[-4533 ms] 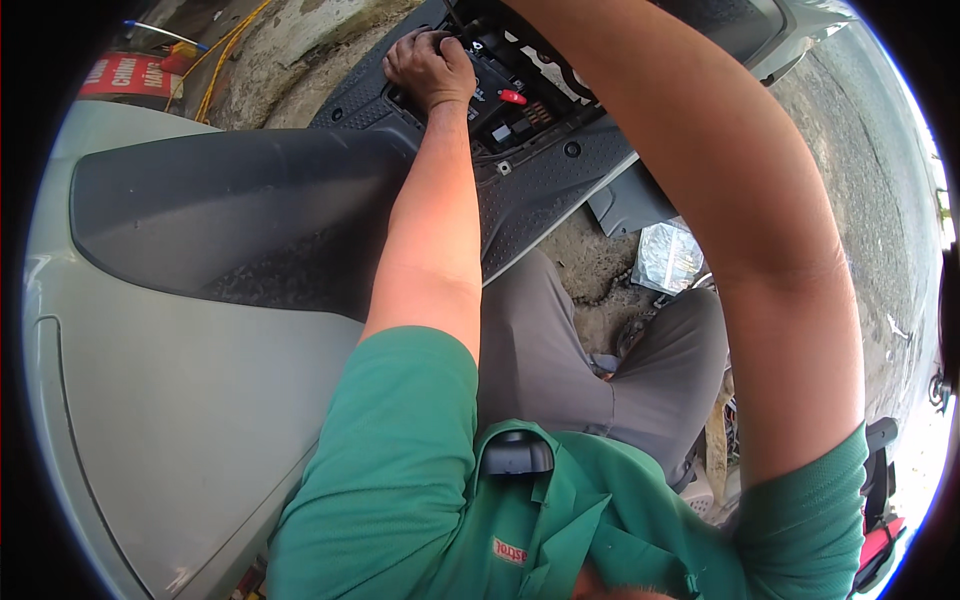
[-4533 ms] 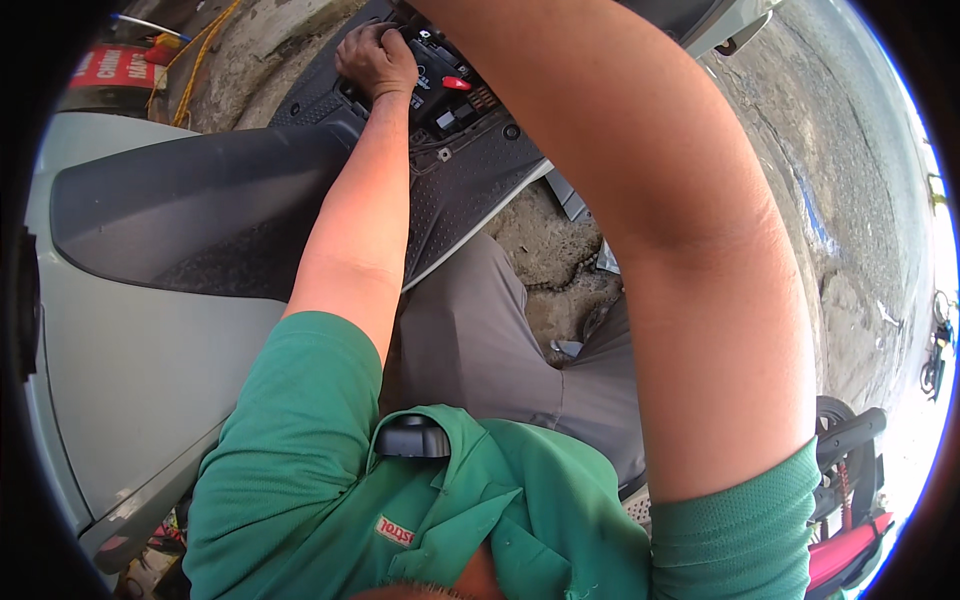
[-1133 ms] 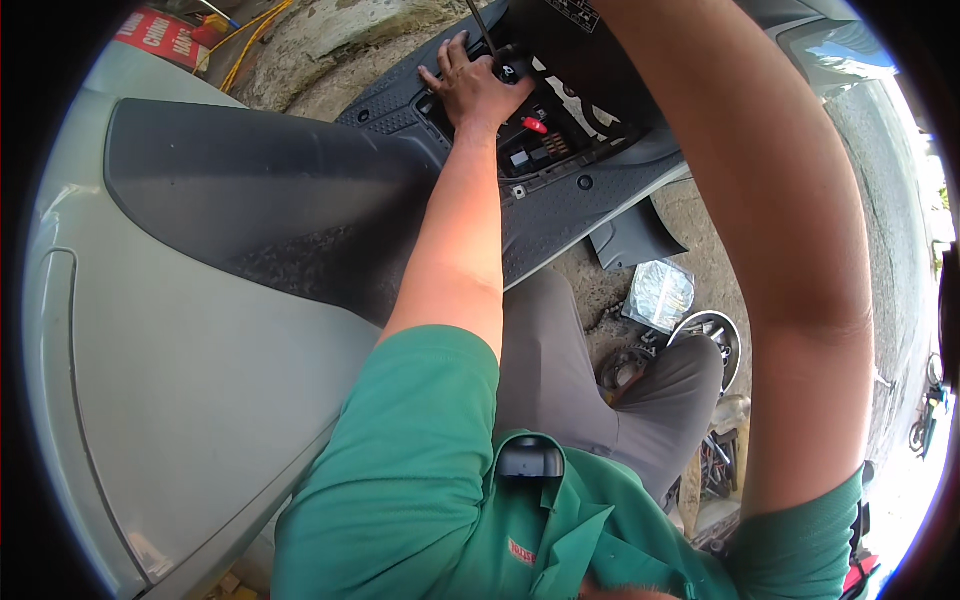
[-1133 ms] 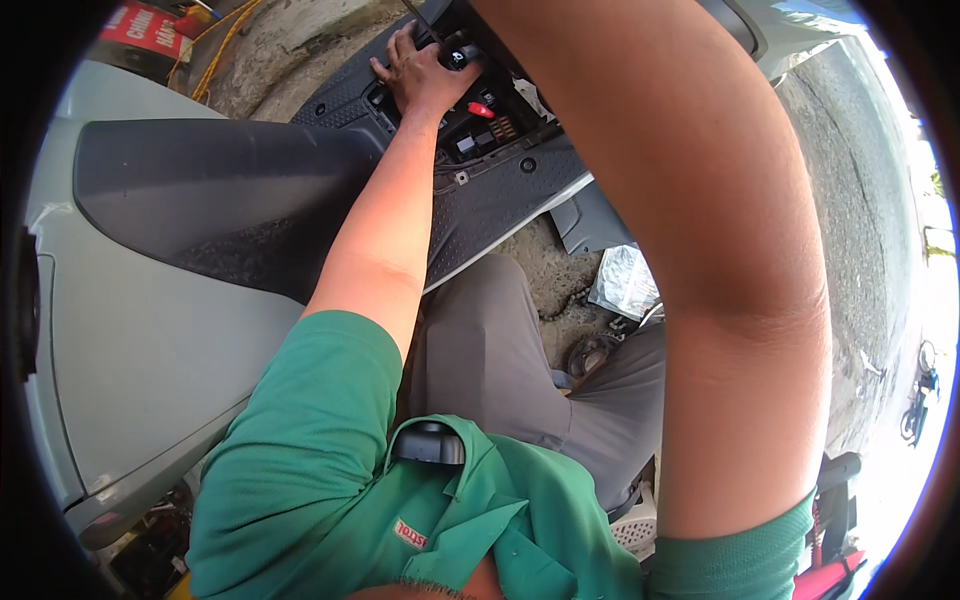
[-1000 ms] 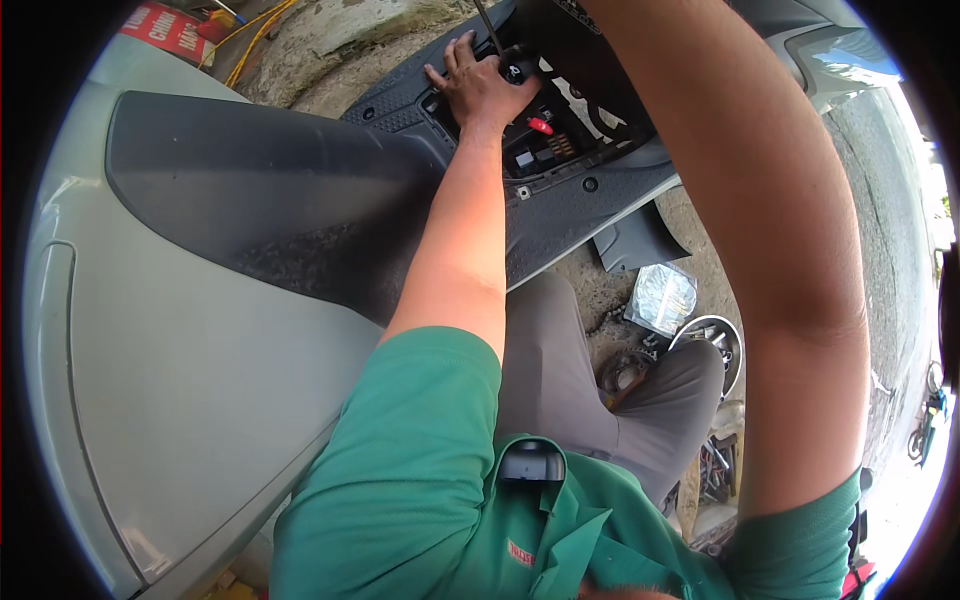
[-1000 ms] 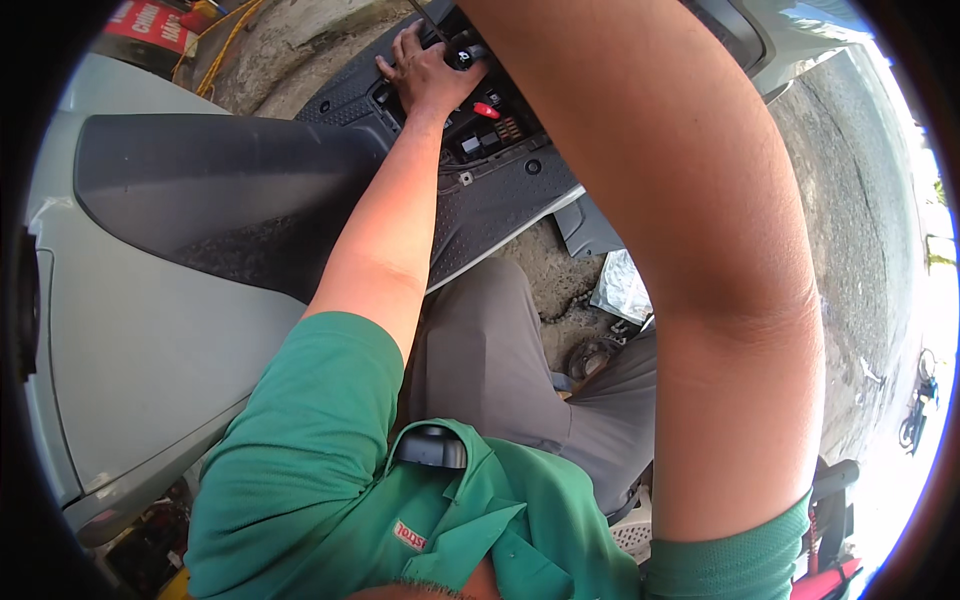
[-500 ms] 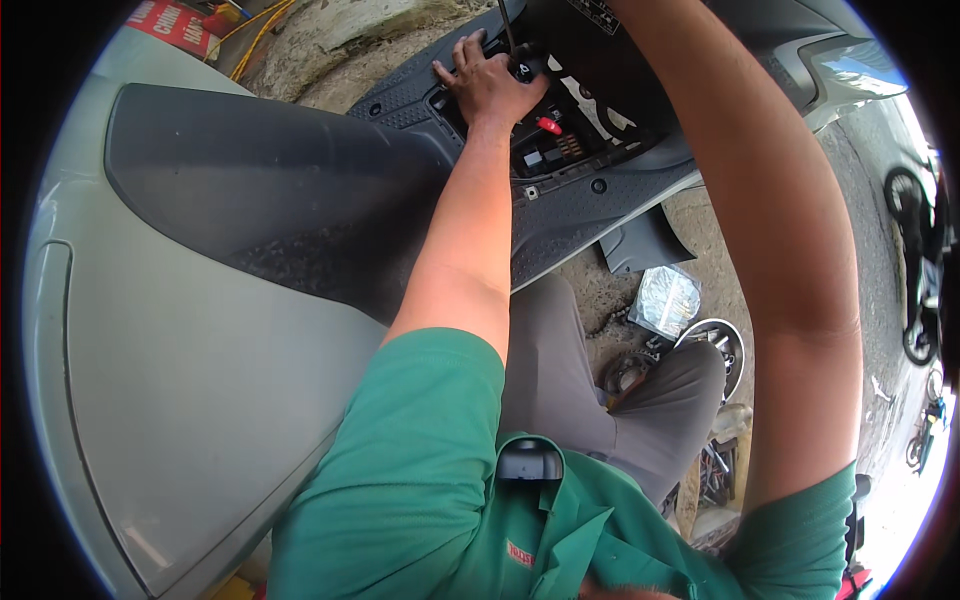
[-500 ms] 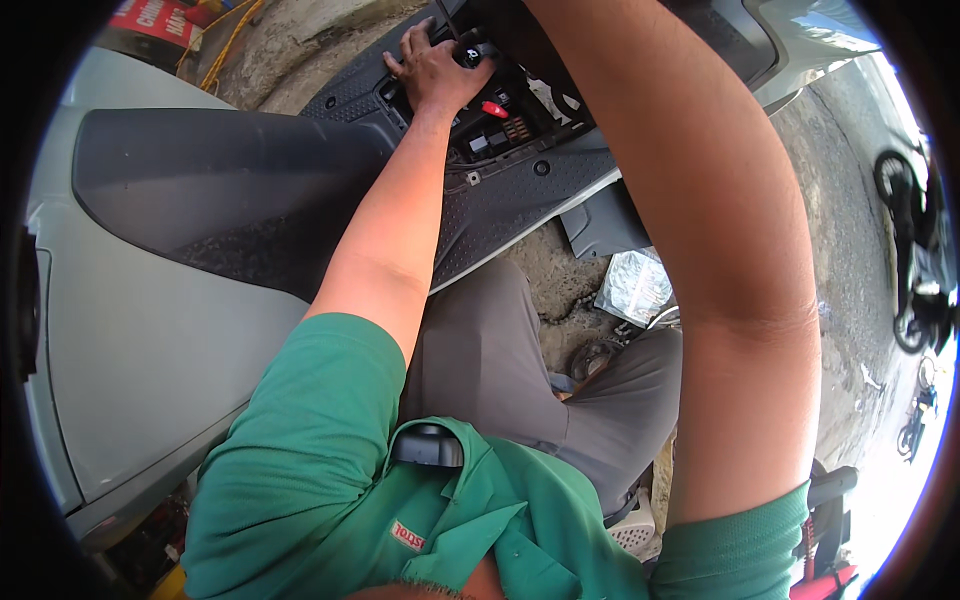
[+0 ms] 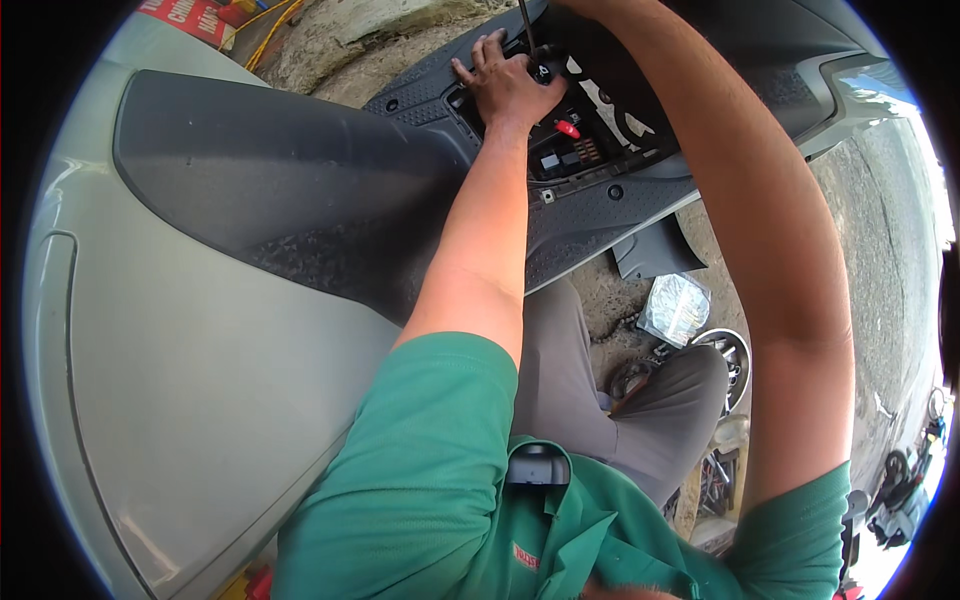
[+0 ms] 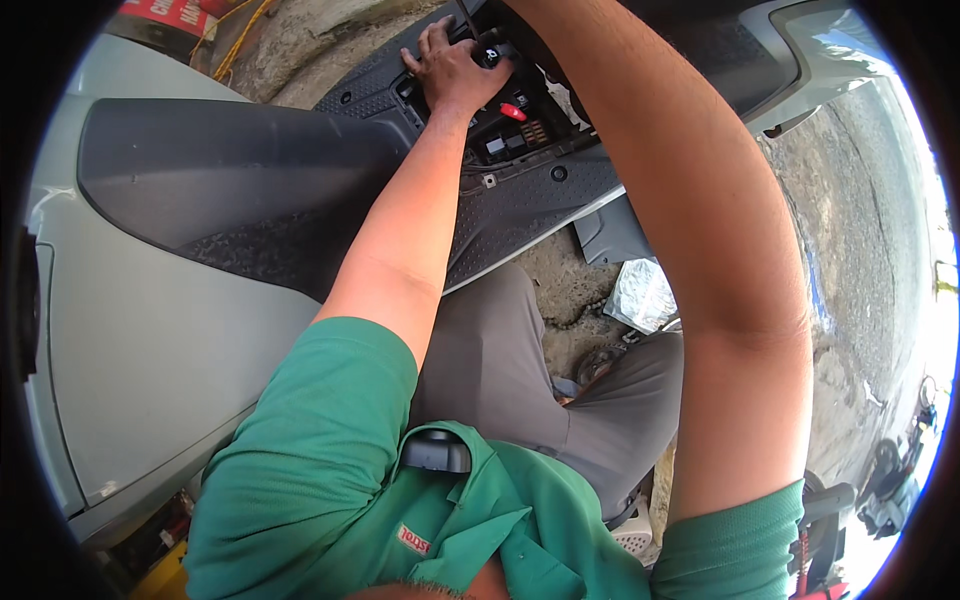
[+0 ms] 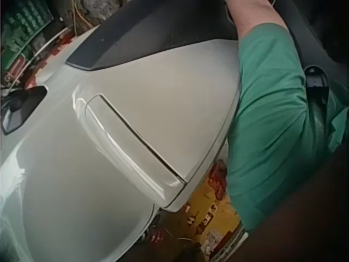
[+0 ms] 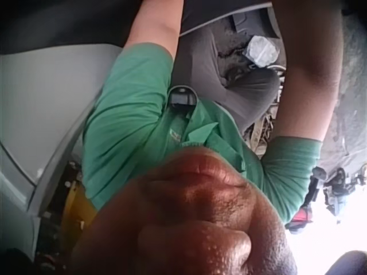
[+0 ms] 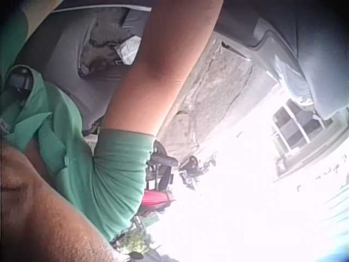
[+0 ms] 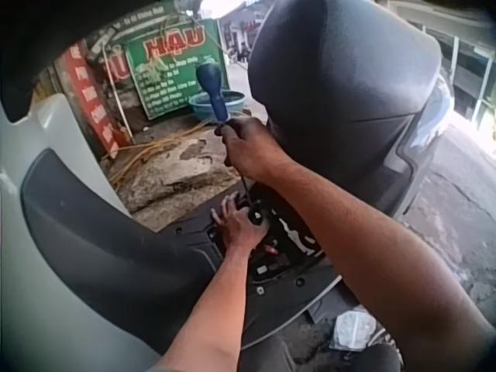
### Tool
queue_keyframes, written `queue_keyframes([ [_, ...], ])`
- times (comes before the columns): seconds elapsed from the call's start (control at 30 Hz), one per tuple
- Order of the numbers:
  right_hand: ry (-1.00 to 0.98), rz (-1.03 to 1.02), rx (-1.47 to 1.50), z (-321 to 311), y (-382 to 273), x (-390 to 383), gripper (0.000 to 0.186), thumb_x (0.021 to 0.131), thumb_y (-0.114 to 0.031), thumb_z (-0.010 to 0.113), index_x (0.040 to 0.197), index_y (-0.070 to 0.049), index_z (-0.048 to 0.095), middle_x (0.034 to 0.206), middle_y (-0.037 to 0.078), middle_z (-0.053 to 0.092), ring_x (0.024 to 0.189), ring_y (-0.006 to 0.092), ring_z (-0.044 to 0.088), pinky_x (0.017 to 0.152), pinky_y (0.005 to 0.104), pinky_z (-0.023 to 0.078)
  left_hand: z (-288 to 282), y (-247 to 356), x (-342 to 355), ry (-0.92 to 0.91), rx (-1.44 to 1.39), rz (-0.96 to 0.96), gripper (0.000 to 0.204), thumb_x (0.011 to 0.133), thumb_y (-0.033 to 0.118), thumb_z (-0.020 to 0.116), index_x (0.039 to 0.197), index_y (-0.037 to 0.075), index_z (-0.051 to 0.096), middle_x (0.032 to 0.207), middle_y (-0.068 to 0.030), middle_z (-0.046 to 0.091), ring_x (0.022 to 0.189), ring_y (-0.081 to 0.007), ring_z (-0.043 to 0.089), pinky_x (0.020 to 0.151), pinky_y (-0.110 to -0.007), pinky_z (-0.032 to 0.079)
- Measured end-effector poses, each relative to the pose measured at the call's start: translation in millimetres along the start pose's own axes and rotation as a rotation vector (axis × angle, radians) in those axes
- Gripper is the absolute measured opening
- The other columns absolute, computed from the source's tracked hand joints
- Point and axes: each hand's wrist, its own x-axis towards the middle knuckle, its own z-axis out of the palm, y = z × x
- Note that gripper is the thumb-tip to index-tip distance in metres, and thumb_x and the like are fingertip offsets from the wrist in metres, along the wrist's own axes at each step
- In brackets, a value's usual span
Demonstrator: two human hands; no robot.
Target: Disassembling the body panels and inspecting the battery compartment of a scooter using a screwdriver.
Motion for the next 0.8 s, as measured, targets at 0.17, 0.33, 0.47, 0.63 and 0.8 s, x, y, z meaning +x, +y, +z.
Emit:
queue_keyframes([
  [0.17,0.073,0.024,-0.265,5.5,-9.7,-9.8,0.031,0.100,-0.027,0.066,0.104,0.004,0.067,0.075,0.011,0.067,0.060,0.0197,0.062,0.062,0.0383,0.052,0.6,-5.2,-3.0,-0.002,-0.001,-0.006,0.045,0.071,0.058,0.078,0.093,0.019,0.081,0.152,-0.0083,0.044,0.150,-0.0286,0.026,0.124,-0.066,0.008],
  [0.33,0.191,-0.112,-0.432,17.7,-11.2,-16.0,0.031,0.101,-0.026,0.065,0.103,0.004,0.067,0.073,0.010,0.067,0.061,0.0203,0.063,0.064,0.0380,0.052,0.1,-4.7,-2.3,-0.007,0.010,0.000,0.046,0.071,0.059,0.078,0.094,0.020,0.081,0.152,-0.0082,0.043,0.150,-0.0283,0.026,0.124,-0.066,0.008],
  [0.47,0.055,-0.085,-0.251,8.0,-8.3,-13.0,0.037,0.097,-0.033,0.072,0.103,0.004,0.067,0.074,0.012,0.068,0.064,0.0218,0.064,0.067,0.0390,0.052,-0.4,-4.8,-1.3,0.007,0.013,0.005,0.045,0.071,0.058,0.078,0.095,0.020,0.081,0.152,-0.0081,0.044,0.150,-0.0278,0.027,0.124,-0.066,0.008],
  [0.63,0.009,-0.015,-0.392,-3.4,-16.2,-12.2,0.040,0.096,-0.035,0.073,0.107,0.004,0.067,0.077,0.014,0.068,0.068,0.0226,0.065,0.069,0.0400,0.053,-2.1,-0.1,-1.6,0.007,-0.012,0.020,0.044,0.071,0.056,0.078,0.095,0.019,0.081,0.152,-0.0089,0.044,0.150,-0.0281,0.028,0.124,-0.066,0.009],
  [0.8,0.087,0.118,-0.338,9.6,-38.9,-30.1,0.033,0.099,-0.028,0.069,0.105,0.004,0.067,0.081,0.014,0.069,0.071,0.0212,0.065,0.069,0.0373,0.052,-7.1,1.0,0.7,-0.001,-0.020,0.020,0.041,0.072,0.052,0.077,0.096,0.018,0.081,0.152,-0.0097,0.044,0.150,-0.0298,0.029,0.123,-0.066,0.010],
])
